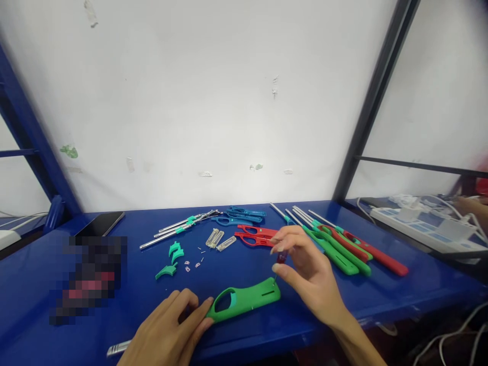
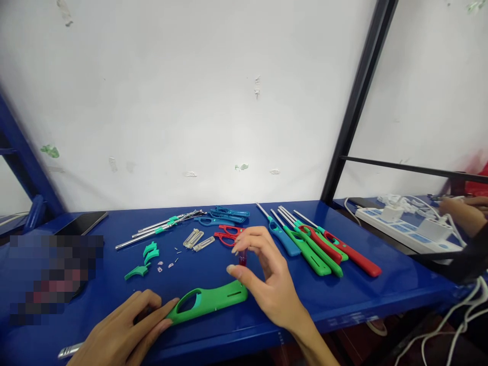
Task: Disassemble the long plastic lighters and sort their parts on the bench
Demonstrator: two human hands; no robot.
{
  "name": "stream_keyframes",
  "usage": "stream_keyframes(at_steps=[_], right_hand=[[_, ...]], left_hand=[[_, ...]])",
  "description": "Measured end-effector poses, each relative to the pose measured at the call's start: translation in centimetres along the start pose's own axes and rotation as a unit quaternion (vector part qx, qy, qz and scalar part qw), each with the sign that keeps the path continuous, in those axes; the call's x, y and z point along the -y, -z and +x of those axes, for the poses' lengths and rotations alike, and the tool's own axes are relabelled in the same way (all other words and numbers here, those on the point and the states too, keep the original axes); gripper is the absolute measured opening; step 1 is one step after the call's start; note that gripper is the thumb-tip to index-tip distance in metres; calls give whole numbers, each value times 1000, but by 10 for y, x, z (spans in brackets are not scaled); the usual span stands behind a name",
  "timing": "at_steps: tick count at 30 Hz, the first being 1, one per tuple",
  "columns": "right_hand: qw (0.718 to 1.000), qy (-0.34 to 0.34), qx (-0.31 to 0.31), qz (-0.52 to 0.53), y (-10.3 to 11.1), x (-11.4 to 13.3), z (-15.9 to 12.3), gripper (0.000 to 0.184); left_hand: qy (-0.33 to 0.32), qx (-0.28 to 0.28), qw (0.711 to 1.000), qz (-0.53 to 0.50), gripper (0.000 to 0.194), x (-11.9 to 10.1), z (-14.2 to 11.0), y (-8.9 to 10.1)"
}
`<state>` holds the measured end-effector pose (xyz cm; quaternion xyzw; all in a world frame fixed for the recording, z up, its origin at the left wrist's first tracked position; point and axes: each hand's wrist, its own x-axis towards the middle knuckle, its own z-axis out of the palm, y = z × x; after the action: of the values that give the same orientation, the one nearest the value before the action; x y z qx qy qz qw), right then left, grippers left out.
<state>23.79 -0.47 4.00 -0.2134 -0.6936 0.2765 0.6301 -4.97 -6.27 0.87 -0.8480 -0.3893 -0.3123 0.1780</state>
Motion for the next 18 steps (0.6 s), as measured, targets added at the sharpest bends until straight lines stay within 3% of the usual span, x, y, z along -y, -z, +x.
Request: stream_keyframes(at_steps=[3, 8, 15, 18], right_hand=[[1000, 6, -20, 0, 1, -1, 1, 12], [999, -28, 18, 4, 1, -1, -2, 21], [1000, -4, -23, 14, 1, 0, -2, 11], [1000, -24, 6, -7, 2, -2, -3, 26]], left_hand=[[-2, 1, 1000, 6, 36, 1, 0, 0], [-3, 9, 1000, 7, 37, 0, -2, 0], [-13, 6, 1000, 17, 36, 1, -2, 0], [-12, 0, 1000, 11, 36, 2, -1, -1]])
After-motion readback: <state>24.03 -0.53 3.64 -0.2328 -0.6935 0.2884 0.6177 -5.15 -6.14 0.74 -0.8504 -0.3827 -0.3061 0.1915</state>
